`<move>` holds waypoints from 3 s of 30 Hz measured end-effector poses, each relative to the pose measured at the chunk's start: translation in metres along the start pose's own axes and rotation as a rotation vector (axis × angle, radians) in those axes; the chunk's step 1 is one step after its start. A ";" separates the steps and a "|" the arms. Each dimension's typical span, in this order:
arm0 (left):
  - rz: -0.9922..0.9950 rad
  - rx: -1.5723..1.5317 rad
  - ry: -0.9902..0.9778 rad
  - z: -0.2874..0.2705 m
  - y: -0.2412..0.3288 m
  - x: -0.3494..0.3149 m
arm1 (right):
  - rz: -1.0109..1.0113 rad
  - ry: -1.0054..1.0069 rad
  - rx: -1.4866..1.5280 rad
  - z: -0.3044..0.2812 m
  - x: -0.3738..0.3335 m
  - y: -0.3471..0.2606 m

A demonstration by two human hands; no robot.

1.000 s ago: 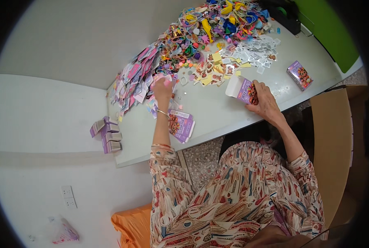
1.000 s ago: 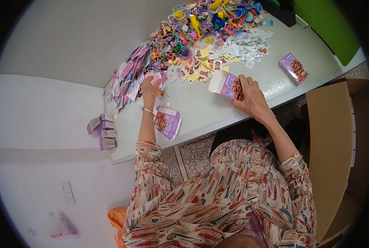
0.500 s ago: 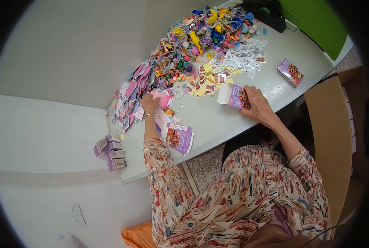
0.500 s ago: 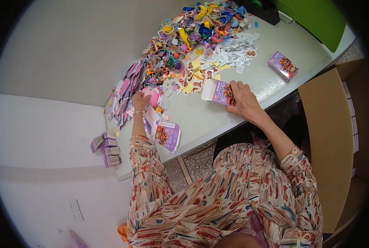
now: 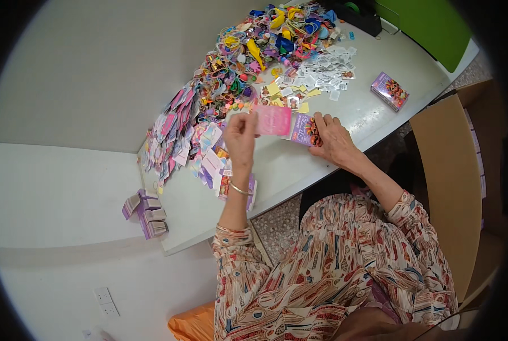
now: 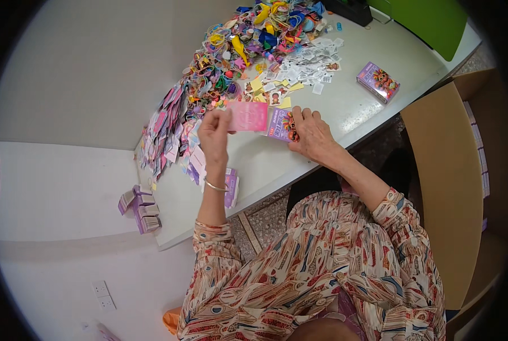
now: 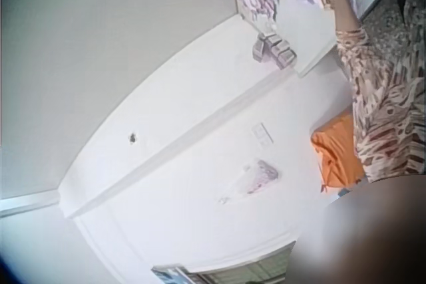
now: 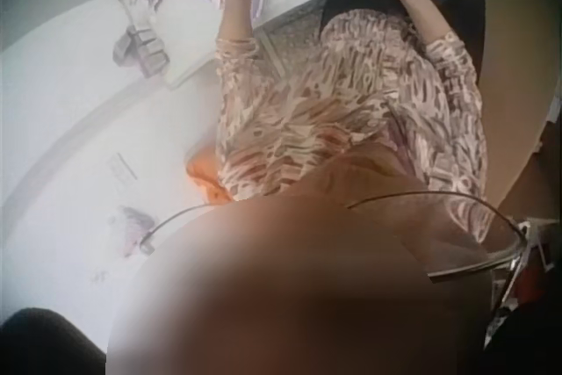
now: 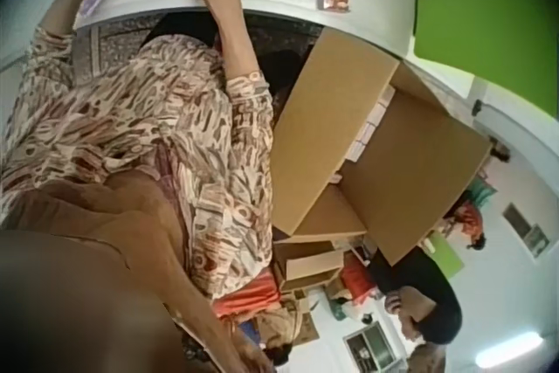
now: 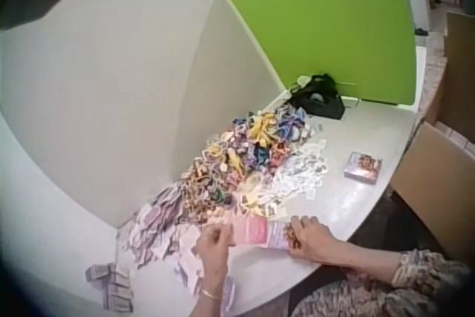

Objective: Assembling individual toy boxes, filling them with toys, and packing the smaller boxes into a large shipping carton.

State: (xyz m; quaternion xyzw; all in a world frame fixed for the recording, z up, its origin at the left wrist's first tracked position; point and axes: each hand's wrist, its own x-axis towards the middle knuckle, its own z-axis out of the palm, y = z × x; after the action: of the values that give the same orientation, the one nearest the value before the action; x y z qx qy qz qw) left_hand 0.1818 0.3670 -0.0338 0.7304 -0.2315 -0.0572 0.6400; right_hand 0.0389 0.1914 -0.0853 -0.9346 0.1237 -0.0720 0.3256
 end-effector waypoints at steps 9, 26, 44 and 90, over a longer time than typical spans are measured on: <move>-0.043 0.016 0.012 0.004 -0.003 -0.015 | 0.041 0.009 0.021 -0.011 -0.006 0.015; -0.172 0.146 -0.314 0.000 -0.007 -0.013 | -0.072 0.081 -0.052 -0.021 -0.012 0.016; 0.093 0.368 -0.344 0.050 -0.002 -0.030 | -0.050 -0.015 -0.014 -0.030 -0.025 0.030; 0.265 0.378 -0.392 0.153 -0.042 0.031 | 0.258 0.265 -0.133 -0.071 -0.057 0.082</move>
State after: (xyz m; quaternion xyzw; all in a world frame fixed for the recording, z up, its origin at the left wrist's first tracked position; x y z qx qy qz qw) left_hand 0.1621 0.2184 -0.0940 0.7750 -0.4506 -0.0691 0.4377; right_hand -0.0465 0.1033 -0.0842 -0.9128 0.2888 -0.1440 0.2504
